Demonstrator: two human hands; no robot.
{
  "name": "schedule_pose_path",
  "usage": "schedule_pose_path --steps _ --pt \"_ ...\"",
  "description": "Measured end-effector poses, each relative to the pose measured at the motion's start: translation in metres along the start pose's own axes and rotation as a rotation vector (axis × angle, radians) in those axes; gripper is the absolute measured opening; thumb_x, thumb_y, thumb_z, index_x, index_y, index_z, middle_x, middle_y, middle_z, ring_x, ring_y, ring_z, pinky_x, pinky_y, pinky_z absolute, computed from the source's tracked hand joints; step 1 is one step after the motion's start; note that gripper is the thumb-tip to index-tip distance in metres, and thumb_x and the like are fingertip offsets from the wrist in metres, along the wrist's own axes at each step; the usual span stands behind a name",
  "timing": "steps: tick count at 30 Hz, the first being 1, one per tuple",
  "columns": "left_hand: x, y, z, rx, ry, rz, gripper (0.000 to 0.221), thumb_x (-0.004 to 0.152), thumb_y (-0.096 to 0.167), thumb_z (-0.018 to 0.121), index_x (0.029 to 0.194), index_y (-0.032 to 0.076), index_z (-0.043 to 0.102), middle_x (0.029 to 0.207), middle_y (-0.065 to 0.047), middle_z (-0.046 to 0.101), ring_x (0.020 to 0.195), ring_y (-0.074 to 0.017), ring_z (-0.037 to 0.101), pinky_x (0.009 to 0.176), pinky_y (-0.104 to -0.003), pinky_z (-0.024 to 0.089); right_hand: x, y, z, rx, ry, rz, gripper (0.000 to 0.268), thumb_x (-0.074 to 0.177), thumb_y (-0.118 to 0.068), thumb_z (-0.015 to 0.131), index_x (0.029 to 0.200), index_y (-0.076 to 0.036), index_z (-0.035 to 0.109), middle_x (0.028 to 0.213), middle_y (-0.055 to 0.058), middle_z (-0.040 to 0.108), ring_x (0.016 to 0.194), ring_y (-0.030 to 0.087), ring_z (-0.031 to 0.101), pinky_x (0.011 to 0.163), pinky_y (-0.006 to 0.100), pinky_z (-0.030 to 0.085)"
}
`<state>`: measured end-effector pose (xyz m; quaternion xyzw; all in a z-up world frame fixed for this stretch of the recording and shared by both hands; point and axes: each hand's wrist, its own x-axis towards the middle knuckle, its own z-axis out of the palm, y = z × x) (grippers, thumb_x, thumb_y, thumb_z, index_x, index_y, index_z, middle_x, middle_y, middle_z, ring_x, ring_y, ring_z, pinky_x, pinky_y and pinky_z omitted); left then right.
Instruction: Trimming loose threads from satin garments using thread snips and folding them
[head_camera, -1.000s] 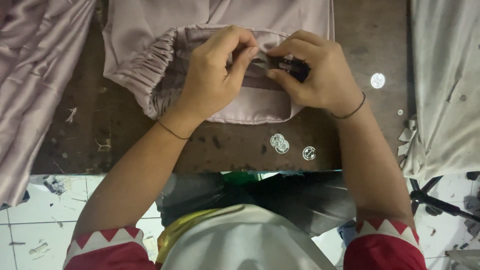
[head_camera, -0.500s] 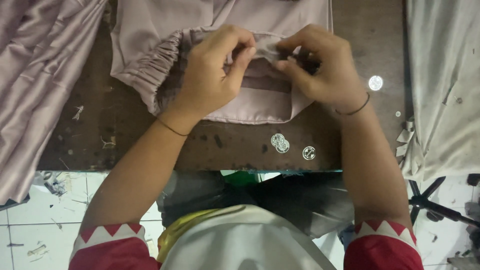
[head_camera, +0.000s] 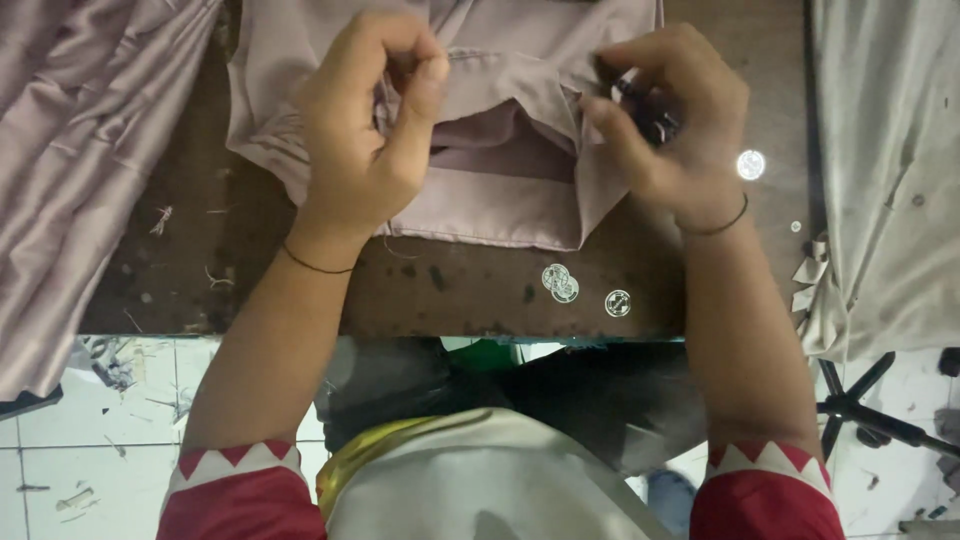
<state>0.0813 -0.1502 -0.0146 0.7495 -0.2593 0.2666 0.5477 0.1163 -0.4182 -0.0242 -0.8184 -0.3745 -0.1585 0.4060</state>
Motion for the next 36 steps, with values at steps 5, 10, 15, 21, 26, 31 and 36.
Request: schedule_pose_path --steps 5,10,15,21,26,31,36 --pt "0.0 0.004 0.002 0.017 0.007 0.039 0.013 0.11 0.006 0.049 0.102 -0.003 0.054 0.093 -0.013 0.056 0.078 -0.0226 0.051 0.073 -0.034 0.045 0.005 -0.031 0.008 -0.014 -0.067 -0.04 0.024 0.1 -0.001 0.081 0.115 0.012 0.068 0.109 0.026 0.068 0.098 0.035 0.068 0.083 0.039 0.058" --pt "0.0 0.007 0.002 0.0 -0.001 0.012 0.008 0.109 0.003 0.051 0.104 -0.002 0.054 0.095 -0.012 0.059 0.078 -0.0214 0.052 0.074 -0.033 0.047 0.002 -0.033 0.016 -0.085 -0.042 0.02 0.028 0.096 0.002 0.089 0.115 0.008 0.07 0.109 0.021 0.068 0.089 0.029 0.067 0.072 0.035 0.056" --pt "0.0 0.009 0.003 0.023 -0.012 0.036 0.01 0.109 0.003 0.05 0.101 -0.002 0.054 0.092 -0.012 0.057 0.076 -0.0219 0.051 0.072 -0.033 0.046 0.005 -0.037 0.019 -0.093 -0.041 0.005 0.024 0.099 0.002 0.087 0.115 0.009 0.071 0.108 0.02 0.067 0.087 0.029 0.067 0.071 0.035 0.056" --pt "0.0 0.011 0.003 0.04 -0.018 0.048 0.012 0.109 0.004 0.048 0.1 -0.003 0.054 0.093 -0.013 0.057 0.076 -0.0229 0.05 0.072 -0.034 0.045 0.005 -0.035 0.021 -0.106 -0.042 -0.01 0.024 0.099 0.0 0.087 0.116 0.008 0.072 0.108 0.02 0.068 0.087 0.029 0.069 0.072 0.035 0.057" --pt "0.0 0.009 0.005 0.036 -0.017 0.068 0.012 0.108 0.004 0.049 0.1 -0.004 0.054 0.09 -0.013 0.056 0.075 -0.0224 0.05 0.07 -0.033 0.045 0.004 -0.033 0.022 -0.096 -0.044 -0.009 0.023 0.1 -0.002 0.086 0.114 0.009 0.071 0.108 0.02 0.069 0.089 0.03 0.07 0.073 0.036 0.058" --pt "0.002 0.016 0.006 0.031 -0.043 0.054 0.017 0.11 0.007 0.045 0.099 -0.003 0.053 0.09 -0.012 0.053 0.075 -0.0238 0.047 0.074 -0.036 0.042 0.004 -0.033 0.022 -0.055 -0.045 0.045 0.024 0.101 -0.005 0.083 0.116 0.007 0.07 0.109 0.021 0.068 0.092 0.031 0.069 0.08 0.036 0.055" --pt "-0.001 0.009 0.01 0.019 -0.021 0.089 0.015 0.109 0.004 0.048 0.098 -0.003 0.054 0.087 -0.013 0.055 0.073 -0.0225 0.049 0.069 -0.034 0.043 0.005 -0.031 0.025 -0.054 -0.036 0.007 0.023 0.099 -0.001 0.087 0.114 0.007 0.071 0.106 0.021 0.068 0.088 0.03 0.069 0.075 0.035 0.057"
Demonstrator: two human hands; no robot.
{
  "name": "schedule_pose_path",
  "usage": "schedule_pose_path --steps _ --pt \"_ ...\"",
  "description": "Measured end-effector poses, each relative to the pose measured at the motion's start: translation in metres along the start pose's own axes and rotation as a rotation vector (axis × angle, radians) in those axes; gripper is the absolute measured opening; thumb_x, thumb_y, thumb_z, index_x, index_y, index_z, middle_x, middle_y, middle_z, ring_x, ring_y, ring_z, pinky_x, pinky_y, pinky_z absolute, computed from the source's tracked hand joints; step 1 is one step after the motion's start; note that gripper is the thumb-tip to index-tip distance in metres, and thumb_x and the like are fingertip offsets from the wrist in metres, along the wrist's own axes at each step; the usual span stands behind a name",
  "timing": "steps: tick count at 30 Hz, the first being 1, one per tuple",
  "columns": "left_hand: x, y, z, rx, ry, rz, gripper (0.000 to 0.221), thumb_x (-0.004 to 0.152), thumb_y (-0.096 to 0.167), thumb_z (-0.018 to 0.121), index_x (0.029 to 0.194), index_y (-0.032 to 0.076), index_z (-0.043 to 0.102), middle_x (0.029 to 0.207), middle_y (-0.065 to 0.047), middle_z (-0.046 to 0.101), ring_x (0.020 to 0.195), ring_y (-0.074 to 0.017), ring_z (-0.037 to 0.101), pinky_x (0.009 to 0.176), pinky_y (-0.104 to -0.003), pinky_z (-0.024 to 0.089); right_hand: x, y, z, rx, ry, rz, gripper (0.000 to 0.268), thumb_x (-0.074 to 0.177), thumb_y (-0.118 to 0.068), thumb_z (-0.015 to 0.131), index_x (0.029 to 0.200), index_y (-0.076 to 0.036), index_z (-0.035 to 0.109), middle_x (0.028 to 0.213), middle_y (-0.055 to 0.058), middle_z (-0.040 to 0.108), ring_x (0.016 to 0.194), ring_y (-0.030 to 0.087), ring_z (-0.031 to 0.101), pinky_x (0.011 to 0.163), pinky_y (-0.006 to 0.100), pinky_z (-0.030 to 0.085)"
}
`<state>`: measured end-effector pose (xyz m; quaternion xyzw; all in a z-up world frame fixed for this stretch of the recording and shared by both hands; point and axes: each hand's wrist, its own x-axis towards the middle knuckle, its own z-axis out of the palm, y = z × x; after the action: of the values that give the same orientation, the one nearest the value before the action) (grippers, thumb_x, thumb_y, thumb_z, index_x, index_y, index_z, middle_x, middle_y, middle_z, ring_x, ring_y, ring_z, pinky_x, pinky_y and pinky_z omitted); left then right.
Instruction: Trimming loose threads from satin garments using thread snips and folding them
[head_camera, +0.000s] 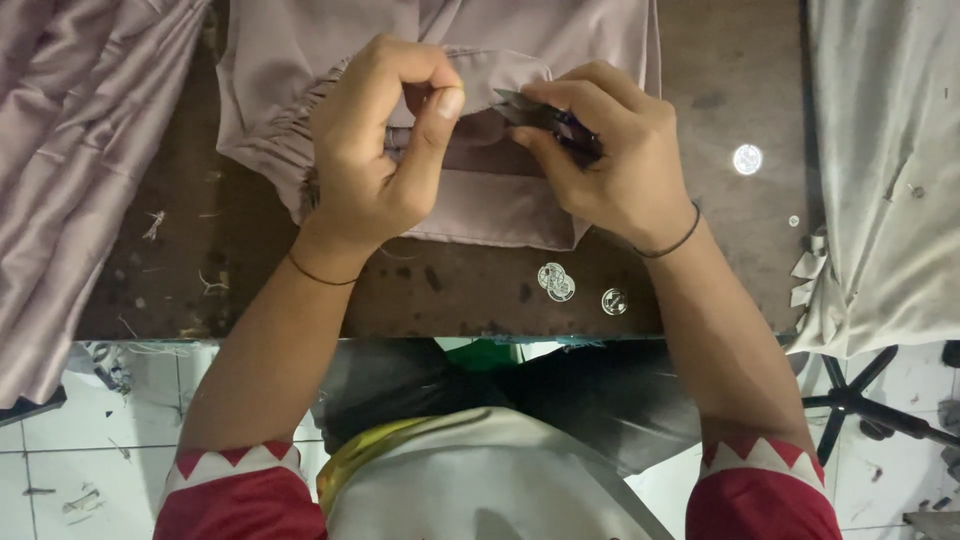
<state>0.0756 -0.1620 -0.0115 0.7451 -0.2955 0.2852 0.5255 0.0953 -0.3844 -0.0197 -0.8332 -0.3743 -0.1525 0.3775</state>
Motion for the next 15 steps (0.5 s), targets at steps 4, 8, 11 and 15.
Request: schedule_pose_path --steps 4,8,11,15 --pt "-0.001 -0.001 0.0 0.011 0.005 0.0 0.012 0.108 0.003 0.048 0.099 -0.003 0.054 0.087 -0.013 0.056 0.073 -0.0226 0.05 0.069 -0.033 0.044 0.0 0.002 0.0 0.009 -0.024 -0.019 0.017 0.1 0.005 0.084 0.112 0.009 0.072 0.103 0.021 0.069 0.085 0.029 0.069 0.07 0.034 0.056" --pt "0.0 -0.001 -0.002 -0.007 0.013 -0.006 0.014 0.108 0.004 0.048 0.098 -0.003 0.054 0.087 -0.013 0.055 0.073 -0.0224 0.049 0.069 -0.033 0.043 0.001 -0.002 -0.006 0.047 -0.013 0.027 0.016 0.1 0.007 0.082 0.111 0.007 0.071 0.104 0.02 0.069 0.09 0.03 0.07 0.079 0.036 0.056" --pt "-0.001 -0.003 -0.006 0.004 0.012 -0.018 0.014 0.109 0.005 0.048 0.1 -0.003 0.055 0.089 -0.013 0.056 0.075 -0.0229 0.05 0.07 -0.034 0.044 -0.002 0.005 -0.011 0.012 -0.022 0.062 0.028 0.101 -0.005 0.084 0.119 0.009 0.068 0.109 0.021 0.065 0.089 0.028 0.066 0.071 0.034 0.057" --pt "-0.002 -0.004 -0.012 0.006 0.057 -0.043 0.016 0.111 0.008 0.048 0.101 -0.003 0.054 0.088 -0.012 0.053 0.073 -0.0209 0.046 0.068 -0.034 0.038 -0.005 0.013 -0.013 -0.001 0.027 0.017 0.024 0.104 -0.004 0.08 0.116 0.011 0.067 0.106 0.021 0.064 0.081 0.026 0.058 0.068 0.034 0.047"
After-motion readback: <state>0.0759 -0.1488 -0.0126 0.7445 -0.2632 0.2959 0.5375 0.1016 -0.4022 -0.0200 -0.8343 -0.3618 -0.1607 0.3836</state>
